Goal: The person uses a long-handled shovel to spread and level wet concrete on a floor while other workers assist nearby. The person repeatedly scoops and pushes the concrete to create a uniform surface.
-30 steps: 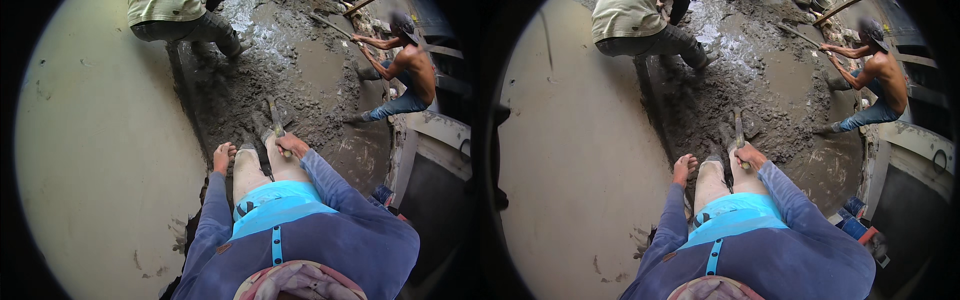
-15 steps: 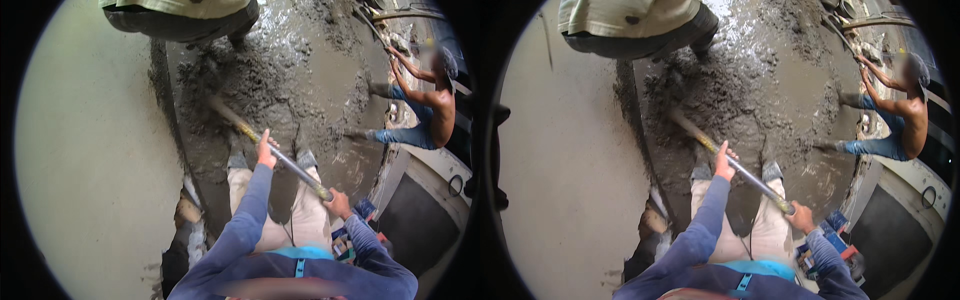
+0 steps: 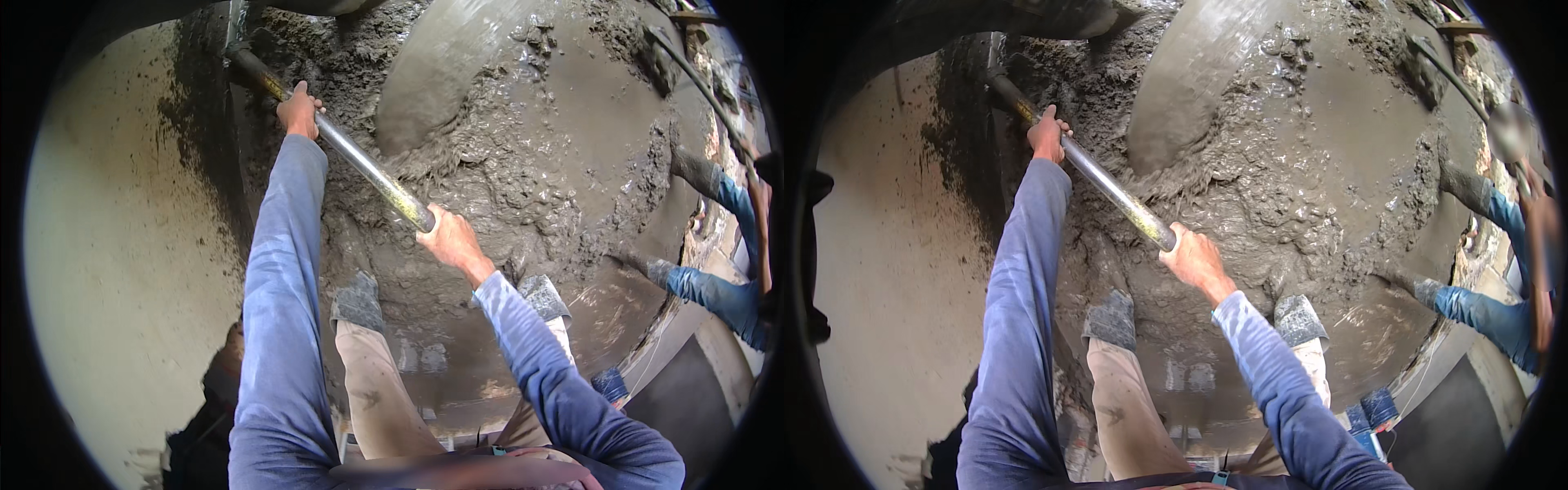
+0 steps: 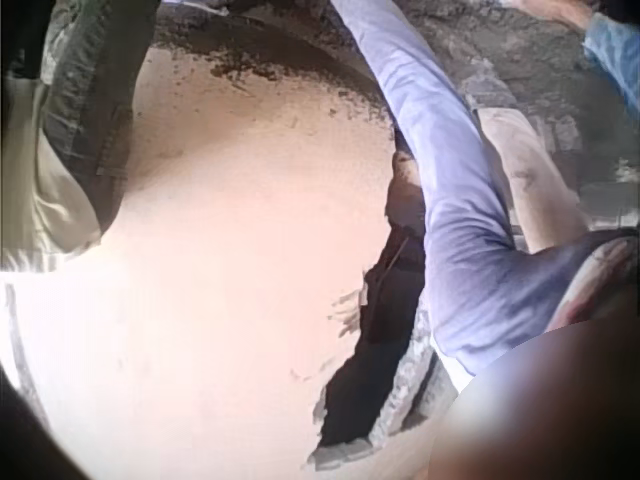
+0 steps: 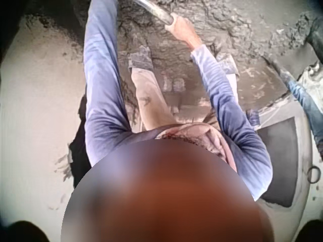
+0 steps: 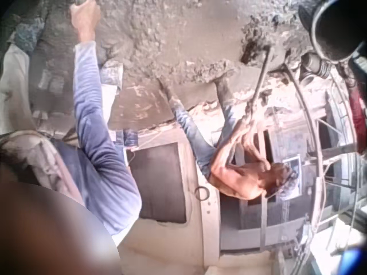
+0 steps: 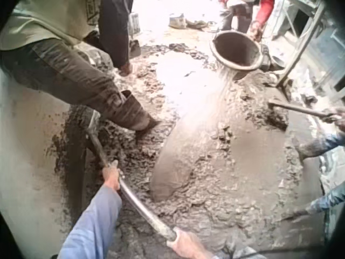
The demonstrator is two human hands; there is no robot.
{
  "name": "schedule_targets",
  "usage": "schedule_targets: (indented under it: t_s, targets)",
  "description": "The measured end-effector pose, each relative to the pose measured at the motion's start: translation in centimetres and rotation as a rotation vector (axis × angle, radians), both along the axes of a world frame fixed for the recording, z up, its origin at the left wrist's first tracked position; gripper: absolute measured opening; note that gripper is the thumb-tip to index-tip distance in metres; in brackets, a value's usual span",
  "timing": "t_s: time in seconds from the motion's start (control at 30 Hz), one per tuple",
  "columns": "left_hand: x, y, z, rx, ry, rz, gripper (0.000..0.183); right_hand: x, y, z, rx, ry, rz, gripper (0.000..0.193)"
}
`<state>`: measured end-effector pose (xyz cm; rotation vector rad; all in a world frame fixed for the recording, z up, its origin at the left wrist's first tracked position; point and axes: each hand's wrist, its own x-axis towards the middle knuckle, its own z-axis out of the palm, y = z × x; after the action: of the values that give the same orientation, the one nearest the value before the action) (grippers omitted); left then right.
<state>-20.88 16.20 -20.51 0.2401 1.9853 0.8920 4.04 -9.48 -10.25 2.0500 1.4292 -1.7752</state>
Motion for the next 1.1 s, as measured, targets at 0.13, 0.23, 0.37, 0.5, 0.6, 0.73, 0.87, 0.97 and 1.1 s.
schedule_targets:
  t_s: [0.13, 0.23, 0.37, 0.5, 0.6, 0.73, 0.87, 0.97, 1.1]
  targets:
    - [2.5, -3.8, 3.4, -0.032, -0.125, 0.028, 0.027, 4.0, -3.1, 9.1, -0.032, 0.001, 0.023, 0.044]
    - [6.2, -8.3, 5.8, -0.117, -0.233, -0.026, 0.026, 7.2, -5.7, 15.3, -0.054, -0.049, 0.033, 0.045]
    - [15.0, -18.7, 8.1, -0.102, -0.406, 0.058, 0.019, 13.6, -13.3, 21.7, -0.262, -0.144, 0.017, 0.049]
    - [21.7, -33.3, 12.7, -0.094, -0.696, 0.228, 0.025, 20.8, -23.2, 27.7, -0.264, -0.372, 0.205, 0.052]
    - [22.6, -39.7, 15.8, -0.612, -0.829, 0.394, 0.024, 23.3, -28.7, 30.7, -0.362, -0.445, 0.336, 0.046]
    - [18.4, -38.3, 17.0, -0.456, -0.824, 0.427, 0.027, 21.2, -28.8, 28.9, -0.174, -0.39, 0.252, 0.036]
    - [7.3, -26.5, 14.3, -0.103, -0.52, 0.335, 0.023, 13.4, -17.6, 18.3, -0.019, -0.226, 0.318, 0.043]
    - [0.1, -14.3, 9.2, 0.109, -0.351, 0.32, 0.019, 7.2, -6.6, 10.2, 0.109, -0.018, 0.215, 0.04]
    - [-3.1, -2.8, 3.1, 0.038, -0.085, 0.158, 0.028, 2.9, 3.1, 5.9, -0.01, 0.056, 0.159, 0.041]
